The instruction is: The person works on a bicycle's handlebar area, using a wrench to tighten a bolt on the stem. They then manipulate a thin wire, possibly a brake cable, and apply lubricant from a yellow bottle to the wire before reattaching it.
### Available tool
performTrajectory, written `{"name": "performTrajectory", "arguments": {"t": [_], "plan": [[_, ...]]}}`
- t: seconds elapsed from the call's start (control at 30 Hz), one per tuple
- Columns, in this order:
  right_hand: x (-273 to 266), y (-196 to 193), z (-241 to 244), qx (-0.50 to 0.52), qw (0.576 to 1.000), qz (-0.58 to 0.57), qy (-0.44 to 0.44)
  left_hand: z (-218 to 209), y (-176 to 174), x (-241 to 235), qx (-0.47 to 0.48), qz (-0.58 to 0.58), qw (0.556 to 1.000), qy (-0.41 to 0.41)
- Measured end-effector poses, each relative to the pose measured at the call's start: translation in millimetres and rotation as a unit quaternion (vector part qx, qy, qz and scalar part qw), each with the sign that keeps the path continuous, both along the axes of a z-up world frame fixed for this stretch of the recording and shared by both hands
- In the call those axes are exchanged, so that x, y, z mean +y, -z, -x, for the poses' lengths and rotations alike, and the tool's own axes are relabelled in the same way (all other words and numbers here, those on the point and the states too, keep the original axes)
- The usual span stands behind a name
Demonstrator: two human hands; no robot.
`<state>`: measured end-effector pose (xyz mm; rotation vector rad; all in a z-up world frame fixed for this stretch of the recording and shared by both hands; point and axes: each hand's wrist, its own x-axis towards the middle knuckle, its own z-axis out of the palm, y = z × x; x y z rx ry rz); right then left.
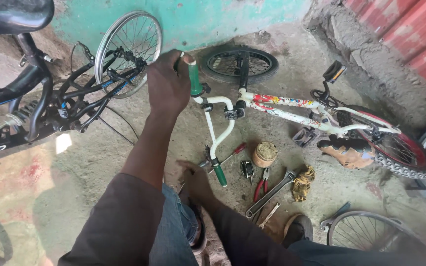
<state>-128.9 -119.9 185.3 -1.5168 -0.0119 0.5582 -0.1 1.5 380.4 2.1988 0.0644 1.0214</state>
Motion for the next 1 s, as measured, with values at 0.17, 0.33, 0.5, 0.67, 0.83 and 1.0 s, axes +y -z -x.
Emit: {"name": "performTrajectory", "arguments": {"t": [0.17,0.33,0.5,0.67,0.83,1.0], "plan": [[-49,-22,-75,-0.142,0.980,0.131,-0.048,9,-17,8,0.054,0.023,0.998,-0.023],[-138,-164,-120,-0.339,0.881,0.311,-0.108,33,-37,-30,0.249,0.125,0.946,0.166],[-213,-273,-100,-0.427,0.821,0.376,-0.040,44,-39,-68,0.250,0.082,0.833,0.486],[-217,-222,-87,-0.384,0.874,0.296,0.036,39,-10,-83,0.322,-0.028,0.833,0.449],[-213,-241,-77,-0.371,0.902,0.212,0.066,27,23,-85,0.386,-0.146,0.829,0.377],[-209,-241,-74,-0.413,0.887,0.194,0.065,6,51,-89,0.330,-0.226,0.865,0.303]]}}
